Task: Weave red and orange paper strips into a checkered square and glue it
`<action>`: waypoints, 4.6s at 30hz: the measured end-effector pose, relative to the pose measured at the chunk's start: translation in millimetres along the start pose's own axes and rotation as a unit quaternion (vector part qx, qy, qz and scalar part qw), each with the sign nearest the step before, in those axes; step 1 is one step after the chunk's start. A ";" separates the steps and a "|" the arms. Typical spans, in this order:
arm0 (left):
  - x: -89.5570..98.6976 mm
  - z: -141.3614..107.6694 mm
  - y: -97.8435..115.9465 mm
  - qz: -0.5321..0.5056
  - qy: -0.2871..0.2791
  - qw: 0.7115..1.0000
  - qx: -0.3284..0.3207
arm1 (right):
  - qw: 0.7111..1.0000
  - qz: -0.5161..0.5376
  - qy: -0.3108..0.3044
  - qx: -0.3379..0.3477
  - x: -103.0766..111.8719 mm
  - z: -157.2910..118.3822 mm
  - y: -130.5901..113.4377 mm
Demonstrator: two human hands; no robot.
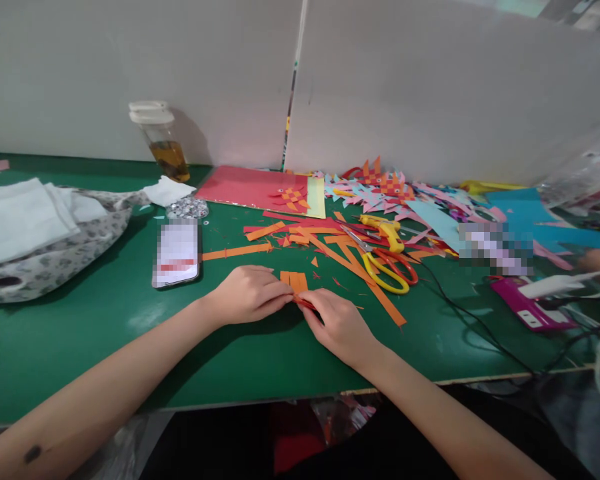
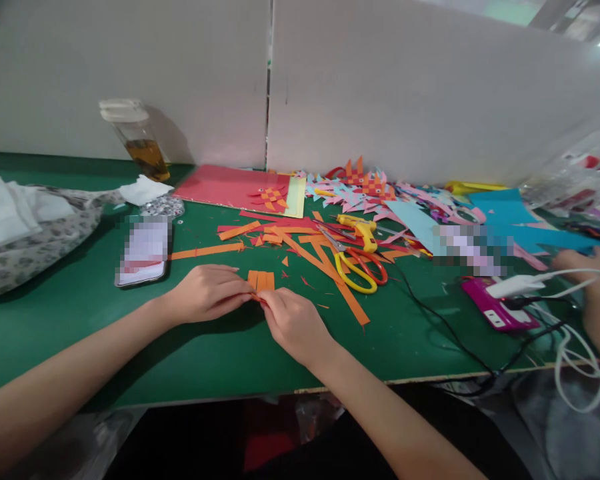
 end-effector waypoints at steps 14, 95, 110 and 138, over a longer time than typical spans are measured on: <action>-16.8 -9.2 -61.5 -0.597 0.119 0.752 0.252 | 0.760 0.570 0.134 -0.280 7.7 -8.3 58.9; -20.4 -11.2 -68.0 -0.136 -0.109 0.945 0.277 | 0.954 0.168 -0.146 -0.203 -4.9 32.4 65.9; -11.5 -10.0 -59.8 -0.185 -0.026 0.939 0.287 | 0.963 0.145 -0.116 -0.193 -5.6 30.9 67.7; -26.5 0.9 -30.5 -0.292 -0.097 0.934 0.180 | 0.982 0.080 -0.115 -0.130 -1.3 36.0 53.0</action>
Point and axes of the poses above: each hand's wrist, its own z-axis towards the middle knuckle, its own x-axis out of the back of the hand, y = z × x, the point moved 9 cm from there along z, towards the middle knuckle, and after that the axes turned 9 degrees about -y, right-handed, at the moved point
